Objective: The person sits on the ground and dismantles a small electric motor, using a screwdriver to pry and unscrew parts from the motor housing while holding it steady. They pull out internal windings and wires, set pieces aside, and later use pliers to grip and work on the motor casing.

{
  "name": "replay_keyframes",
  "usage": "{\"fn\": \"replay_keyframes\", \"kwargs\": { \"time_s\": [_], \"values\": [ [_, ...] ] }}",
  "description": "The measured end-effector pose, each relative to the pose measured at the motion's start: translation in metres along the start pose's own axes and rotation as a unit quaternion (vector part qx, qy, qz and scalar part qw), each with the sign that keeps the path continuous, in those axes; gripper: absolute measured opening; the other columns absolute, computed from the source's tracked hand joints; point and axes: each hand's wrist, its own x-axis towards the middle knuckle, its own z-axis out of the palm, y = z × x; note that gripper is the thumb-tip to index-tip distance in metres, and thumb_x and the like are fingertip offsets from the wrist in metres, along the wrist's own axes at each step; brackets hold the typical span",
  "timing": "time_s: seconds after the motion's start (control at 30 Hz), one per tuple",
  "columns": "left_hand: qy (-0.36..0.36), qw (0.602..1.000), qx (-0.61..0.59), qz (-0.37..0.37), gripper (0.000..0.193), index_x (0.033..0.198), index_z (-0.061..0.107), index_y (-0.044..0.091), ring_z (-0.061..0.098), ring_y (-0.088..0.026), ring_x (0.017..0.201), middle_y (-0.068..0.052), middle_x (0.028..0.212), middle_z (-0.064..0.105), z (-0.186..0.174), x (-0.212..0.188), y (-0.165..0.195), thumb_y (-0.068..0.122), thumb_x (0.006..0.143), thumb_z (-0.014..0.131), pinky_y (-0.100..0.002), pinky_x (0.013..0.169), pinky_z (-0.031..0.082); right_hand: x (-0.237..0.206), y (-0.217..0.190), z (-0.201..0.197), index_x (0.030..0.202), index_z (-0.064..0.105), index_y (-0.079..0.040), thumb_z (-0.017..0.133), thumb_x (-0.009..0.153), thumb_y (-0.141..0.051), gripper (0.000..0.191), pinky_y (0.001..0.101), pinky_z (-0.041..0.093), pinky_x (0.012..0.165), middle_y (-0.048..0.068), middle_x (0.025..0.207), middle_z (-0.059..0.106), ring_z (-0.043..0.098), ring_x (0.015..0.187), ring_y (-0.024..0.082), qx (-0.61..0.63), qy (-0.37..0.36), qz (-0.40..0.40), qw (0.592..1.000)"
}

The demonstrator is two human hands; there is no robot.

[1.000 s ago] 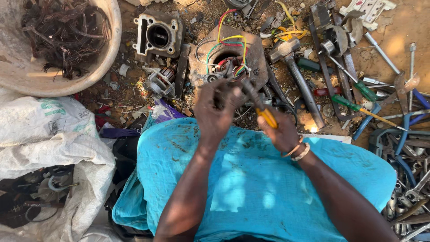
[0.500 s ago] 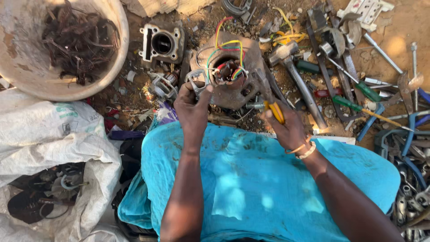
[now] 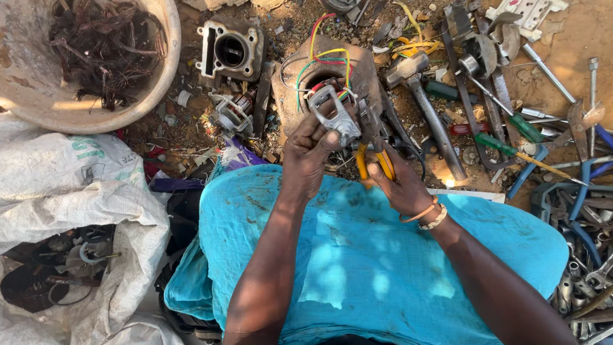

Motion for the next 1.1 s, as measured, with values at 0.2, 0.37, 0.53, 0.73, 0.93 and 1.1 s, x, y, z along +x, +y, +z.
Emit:
{"fn": "replay_keyframes", "kwargs": {
  "time_s": [0.2, 0.37, 0.53, 0.73, 0.93, 1.1],
  "values": [
    [-0.066, 0.987, 0.139, 0.054, 0.052, 0.153, 0.049, -0.001, 0.059, -0.021, 0.137, -0.014, 0.147, 0.061, -0.007, -0.003, -0.005, -0.001, 0.103, 0.065, -0.035, 0.119, 0.048, 0.001, 0.003, 0.008, 0.158, 0.031, -0.006, 0.056, 0.102, -0.032, 0.067, 0.0362, 0.061, 0.090, 0.012, 0.135, 0.059, 0.065, 0.112, 0.017, 0.149, 0.003, -0.002, 0.989],
    [0.028, 0.996, 0.062, 0.056, 0.048, 0.146, 0.057, -0.001, 0.067, -0.020, 0.126, -0.014, 0.136, 0.070, -0.004, 0.000, -0.007, 0.001, 0.099, 0.069, -0.034, 0.110, 0.056, -0.002, -0.015, -0.001, 0.157, 0.043, -0.011, 0.061, 0.107, -0.027, 0.056, 0.0463, 0.055, 0.092, 0.020, 0.135, 0.064, 0.068, 0.115, 0.036, -0.202, 0.146, -0.122, 0.961],
    [0.118, 0.976, 0.108, 0.149, 0.043, 0.138, 0.066, -0.004, 0.067, -0.019, 0.119, -0.016, 0.133, 0.071, 0.000, -0.002, -0.018, -0.002, 0.096, 0.077, -0.033, 0.106, 0.055, -0.003, -0.032, 0.002, 0.157, 0.045, -0.019, 0.063, 0.102, -0.024, 0.058, 0.0489, 0.054, 0.085, 0.023, 0.134, 0.065, 0.066, 0.111, 0.044, -0.259, 0.157, -0.123, 0.945],
    [0.118, 0.936, 0.195, 0.269, 0.030, 0.130, 0.069, -0.001, 0.064, -0.019, 0.129, -0.014, 0.133, 0.070, 0.016, -0.010, -0.028, -0.006, 0.101, 0.075, -0.032, 0.112, 0.054, 0.000, -0.026, 0.014, 0.155, 0.046, -0.013, 0.062, 0.106, -0.025, 0.054, 0.0488, 0.055, 0.091, 0.022, 0.132, 0.066, 0.067, 0.114, 0.044, -0.220, 0.140, -0.105, 0.960],
    [0.142, 0.923, 0.265, 0.242, 0.030, 0.132, 0.067, 0.003, 0.065, -0.019, 0.130, -0.013, 0.139, 0.066, 0.033, -0.008, -0.006, 0.004, 0.102, 0.071, -0.038, 0.105, 0.063, -0.002, -0.013, 0.018, 0.150, 0.046, 0.001, 0.058, 0.107, -0.037, 0.059, 0.0498, 0.052, 0.096, 0.027, 0.133, 0.064, 0.066, 0.118, 0.044, -0.166, 0.138, -0.114, 0.970],
    [0.128, 0.873, 0.437, 0.178, 0.044, 0.125, 0.066, -0.002, 0.073, -0.023, 0.099, -0.014, 0.108, 0.077, 0.020, -0.004, 0.007, 0.024, 0.091, 0.078, -0.035, 0.083, 0.060, -0.001, -0.017, 0.011, 0.145, 0.051, 0.002, 0.058, 0.107, -0.037, 0.055, 0.0474, 0.054, 0.088, 0.025, 0.118, 0.069, 0.069, 0.105, 0.041, -0.179, 0.171, -0.105, 0.963]
  ]
}}
